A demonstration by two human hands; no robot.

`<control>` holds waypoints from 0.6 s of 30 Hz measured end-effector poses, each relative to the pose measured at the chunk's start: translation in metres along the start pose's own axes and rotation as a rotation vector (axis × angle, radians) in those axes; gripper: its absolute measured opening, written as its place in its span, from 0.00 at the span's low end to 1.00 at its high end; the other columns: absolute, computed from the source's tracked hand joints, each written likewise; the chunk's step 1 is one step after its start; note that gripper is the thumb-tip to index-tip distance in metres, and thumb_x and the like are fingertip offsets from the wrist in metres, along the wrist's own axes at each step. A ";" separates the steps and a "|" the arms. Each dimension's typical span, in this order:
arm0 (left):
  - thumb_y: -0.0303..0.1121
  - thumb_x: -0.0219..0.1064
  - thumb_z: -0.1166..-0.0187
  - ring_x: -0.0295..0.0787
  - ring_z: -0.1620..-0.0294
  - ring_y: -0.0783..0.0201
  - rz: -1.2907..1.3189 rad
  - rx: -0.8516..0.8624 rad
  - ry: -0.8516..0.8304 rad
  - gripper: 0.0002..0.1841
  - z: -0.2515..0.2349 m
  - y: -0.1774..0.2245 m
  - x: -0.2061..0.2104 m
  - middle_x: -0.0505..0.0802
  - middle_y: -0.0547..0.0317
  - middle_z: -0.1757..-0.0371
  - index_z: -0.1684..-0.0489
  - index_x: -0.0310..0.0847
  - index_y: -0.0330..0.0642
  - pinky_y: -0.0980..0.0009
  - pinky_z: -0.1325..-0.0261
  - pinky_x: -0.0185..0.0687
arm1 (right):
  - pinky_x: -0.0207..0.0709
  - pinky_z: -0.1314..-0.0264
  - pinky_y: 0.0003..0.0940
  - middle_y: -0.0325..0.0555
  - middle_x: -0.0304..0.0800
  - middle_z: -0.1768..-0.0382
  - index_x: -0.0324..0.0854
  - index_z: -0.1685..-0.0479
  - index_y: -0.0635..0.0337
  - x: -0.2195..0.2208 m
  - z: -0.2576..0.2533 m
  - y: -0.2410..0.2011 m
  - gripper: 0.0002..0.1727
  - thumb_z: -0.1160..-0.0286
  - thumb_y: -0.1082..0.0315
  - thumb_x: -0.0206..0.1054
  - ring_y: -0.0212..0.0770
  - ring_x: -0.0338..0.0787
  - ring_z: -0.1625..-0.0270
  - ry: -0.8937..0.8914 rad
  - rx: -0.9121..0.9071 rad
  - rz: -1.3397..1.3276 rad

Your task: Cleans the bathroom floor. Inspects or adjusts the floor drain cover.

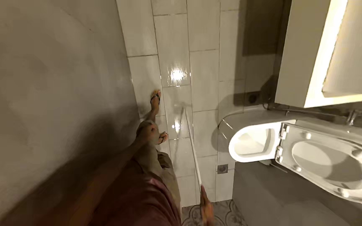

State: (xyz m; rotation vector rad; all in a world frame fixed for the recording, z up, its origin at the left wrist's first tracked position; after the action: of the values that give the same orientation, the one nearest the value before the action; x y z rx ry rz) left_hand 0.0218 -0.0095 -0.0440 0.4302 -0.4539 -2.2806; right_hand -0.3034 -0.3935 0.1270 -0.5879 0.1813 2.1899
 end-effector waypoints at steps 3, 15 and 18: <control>0.38 0.51 0.07 0.91 0.39 0.47 0.087 -0.113 0.030 0.20 -0.012 0.013 -0.046 0.90 0.37 0.39 0.34 0.81 0.32 0.49 0.30 0.83 | 0.84 0.49 0.62 0.64 0.93 0.50 0.61 0.07 0.49 -0.032 -0.126 -0.230 0.29 0.07 0.64 0.49 0.60 0.93 0.57 0.084 -0.240 -0.026; 0.36 0.52 0.06 0.92 0.45 0.43 0.356 -0.190 0.315 0.19 0.001 0.008 -0.143 0.91 0.35 0.42 0.33 0.78 0.29 0.45 0.36 0.85 | 0.83 0.50 0.68 0.66 0.89 0.43 0.46 0.03 0.31 -0.114 -0.263 -0.549 0.33 0.06 0.60 0.46 0.68 0.92 0.48 0.007 -0.308 0.252; 0.35 0.51 0.06 0.92 0.45 0.43 0.383 -0.154 0.304 0.18 0.009 -0.004 -0.113 0.91 0.35 0.43 0.34 0.79 0.29 0.45 0.36 0.85 | 0.83 0.52 0.69 0.64 0.91 0.50 0.49 0.04 0.29 -0.086 -0.212 -0.406 0.31 0.05 0.55 0.46 0.67 0.92 0.52 -0.010 -0.287 0.318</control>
State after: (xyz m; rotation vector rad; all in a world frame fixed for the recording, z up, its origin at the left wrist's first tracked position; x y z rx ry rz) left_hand 0.0893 0.0785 -0.0190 0.5489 -0.1845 -1.8266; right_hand 0.1286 -0.2635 0.0098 -0.7478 -0.0523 2.5496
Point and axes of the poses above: each hand's wrist, its own z-axis away from the middle knuckle, its own x-axis out of the palm, y = z × x, the point moved 5 cm from there along -z, towards the middle knuckle
